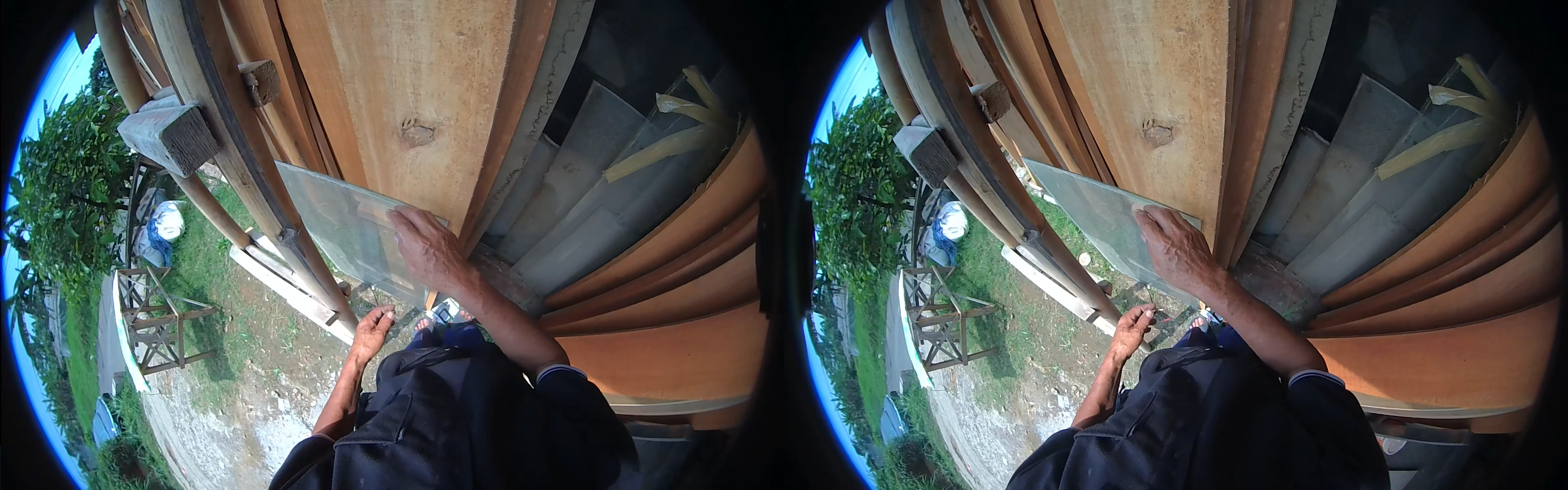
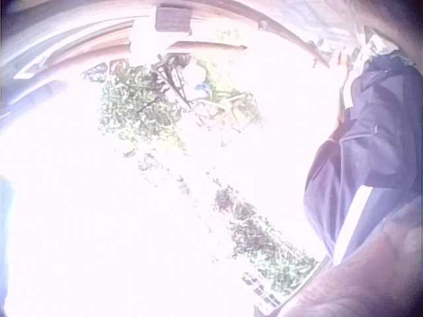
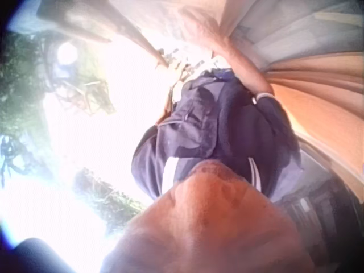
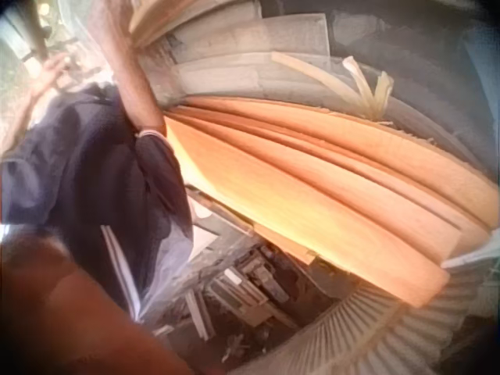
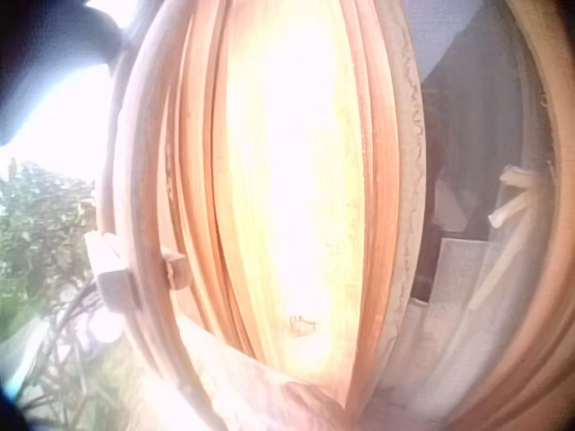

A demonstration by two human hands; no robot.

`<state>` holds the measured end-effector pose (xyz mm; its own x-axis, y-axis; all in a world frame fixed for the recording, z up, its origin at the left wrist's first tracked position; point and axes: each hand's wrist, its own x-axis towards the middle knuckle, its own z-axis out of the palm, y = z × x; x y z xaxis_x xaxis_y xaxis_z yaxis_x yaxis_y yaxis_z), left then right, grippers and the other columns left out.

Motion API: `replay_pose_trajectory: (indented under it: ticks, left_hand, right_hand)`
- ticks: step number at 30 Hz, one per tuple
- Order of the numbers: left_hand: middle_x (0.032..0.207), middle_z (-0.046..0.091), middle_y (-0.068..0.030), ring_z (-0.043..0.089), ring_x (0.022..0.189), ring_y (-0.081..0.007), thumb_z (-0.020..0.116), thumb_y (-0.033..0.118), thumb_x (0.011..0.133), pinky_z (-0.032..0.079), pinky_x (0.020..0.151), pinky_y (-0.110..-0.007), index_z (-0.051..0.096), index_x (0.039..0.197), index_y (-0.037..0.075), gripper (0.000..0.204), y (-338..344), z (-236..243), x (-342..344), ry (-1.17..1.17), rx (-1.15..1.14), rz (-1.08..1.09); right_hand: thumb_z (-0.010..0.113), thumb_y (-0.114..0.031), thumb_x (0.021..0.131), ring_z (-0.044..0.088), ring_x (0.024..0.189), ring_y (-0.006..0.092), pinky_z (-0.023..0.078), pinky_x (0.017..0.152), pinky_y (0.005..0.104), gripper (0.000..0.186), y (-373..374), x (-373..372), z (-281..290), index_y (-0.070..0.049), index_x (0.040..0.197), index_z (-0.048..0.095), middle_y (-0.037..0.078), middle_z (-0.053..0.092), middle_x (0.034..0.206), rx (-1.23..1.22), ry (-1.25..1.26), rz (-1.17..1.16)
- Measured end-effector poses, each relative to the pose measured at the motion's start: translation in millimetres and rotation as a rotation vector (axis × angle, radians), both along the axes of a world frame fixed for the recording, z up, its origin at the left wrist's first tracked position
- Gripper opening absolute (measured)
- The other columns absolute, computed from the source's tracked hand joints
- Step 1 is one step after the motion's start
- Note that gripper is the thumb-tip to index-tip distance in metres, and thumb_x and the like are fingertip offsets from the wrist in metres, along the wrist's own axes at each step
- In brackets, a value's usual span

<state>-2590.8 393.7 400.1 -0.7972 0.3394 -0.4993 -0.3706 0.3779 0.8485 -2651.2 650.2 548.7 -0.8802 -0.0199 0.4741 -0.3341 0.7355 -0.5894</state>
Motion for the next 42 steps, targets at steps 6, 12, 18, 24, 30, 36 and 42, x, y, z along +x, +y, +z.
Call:
replay_pose_trajectory:
  ticks: [6, 12, 18, 24, 30, 36, 42]
  left_hand:
    - [0.131, 0.066, -0.0142, 0.069, 0.106, -0.0236, 0.057, 0.034, 0.106, 0.054, 0.091, -0.038, 0.059, 0.136, 0.004, 0.043, -26, -5, 27, -0.054, 0.142, 0.043]
    - [0.123, 0.068, -0.011, 0.069, 0.101, -0.0215, 0.058, 0.028, 0.106, 0.056, 0.087, -0.036, 0.061, 0.134, 0.005, 0.036, -40, -14, 49, -0.097, 0.149, -0.011]
    - [0.123, 0.069, -0.0095, 0.067, 0.102, -0.018, 0.058, 0.026, 0.106, 0.055, 0.09, -0.034, 0.062, 0.133, 0.005, 0.035, -48, -11, 39, -0.13, 0.164, 0.067]
    - [0.123, 0.069, -0.0049, 0.065, 0.102, -0.0148, 0.058, 0.026, 0.106, 0.052, 0.092, -0.03, 0.062, 0.133, 0.006, 0.034, -32, 4, 25, -0.095, 0.18, 0.092]
    - [0.125, 0.069, -0.0115, 0.068, 0.102, -0.0185, 0.058, 0.03, 0.106, 0.055, 0.09, -0.035, 0.062, 0.134, 0.006, 0.037, -33, -2, 27, -0.045, 0.142, 0.095]
    - [0.117, 0.071, -0.0062, 0.065, 0.1, -0.0133, 0.06, 0.026, 0.105, 0.052, 0.089, -0.029, 0.063, 0.133, 0.005, 0.035, -25, -3, 28, -0.026, 0.181, 0.085]
    - [0.125, 0.068, -0.0091, 0.067, 0.105, -0.0163, 0.057, 0.023, 0.107, 0.054, 0.091, -0.031, 0.06, 0.136, 0.003, 0.035, -5, 10, 10, 0.055, 0.282, 0.051]
  right_hand:
    - [0.051, -0.016, 0.095, 0.054, 0.119, 0.0342, 0.046, 0.101, 0.0447, 0.037, -81, -115, -50, 0.007, 0.124, 0.057, 0.023, 0.055, 0.121, 0.473, 0.006, -0.064]
    - [0.046, -0.017, 0.097, 0.062, 0.107, 0.0358, 0.053, 0.089, 0.0469, 0.044, -93, -170, -64, 0.008, 0.133, 0.051, 0.023, 0.06, 0.119, 0.439, -0.104, -0.108]
    - [0.045, -0.013, 0.098, 0.067, 0.112, 0.0369, 0.054, 0.089, 0.0502, 0.05, -105, -192, -45, 0.006, 0.145, 0.041, 0.026, 0.062, 0.129, 0.315, -0.437, 0.017]
    - [0.05, -0.01, 0.095, 0.074, 0.097, 0.036, 0.058, 0.08, 0.049, 0.028, -91, -194, -41, 0.003, 0.117, 0.062, 0.021, 0.074, 0.104, 0.321, -0.431, -0.027]
    - [0.053, -0.008, 0.093, 0.073, 0.098, 0.0381, 0.058, 0.083, 0.0492, 0.024, -96, -191, -44, 0.004, 0.109, 0.065, 0.023, 0.074, 0.102, 0.349, -0.402, 0.035]
    - [0.051, -0.007, 0.092, 0.074, 0.096, 0.0371, 0.059, 0.079, 0.0477, 0.02, -100, -159, -38, 0.004, 0.104, 0.063, 0.024, 0.074, 0.098, 0.323, -0.331, 0.042]
    - [0.051, -0.007, 0.093, 0.073, 0.085, 0.0401, 0.057, 0.073, 0.0509, 0.013, -86, -116, -27, 0.002, 0.098, 0.059, 0.024, 0.073, 0.087, 0.302, -0.344, 0.001]
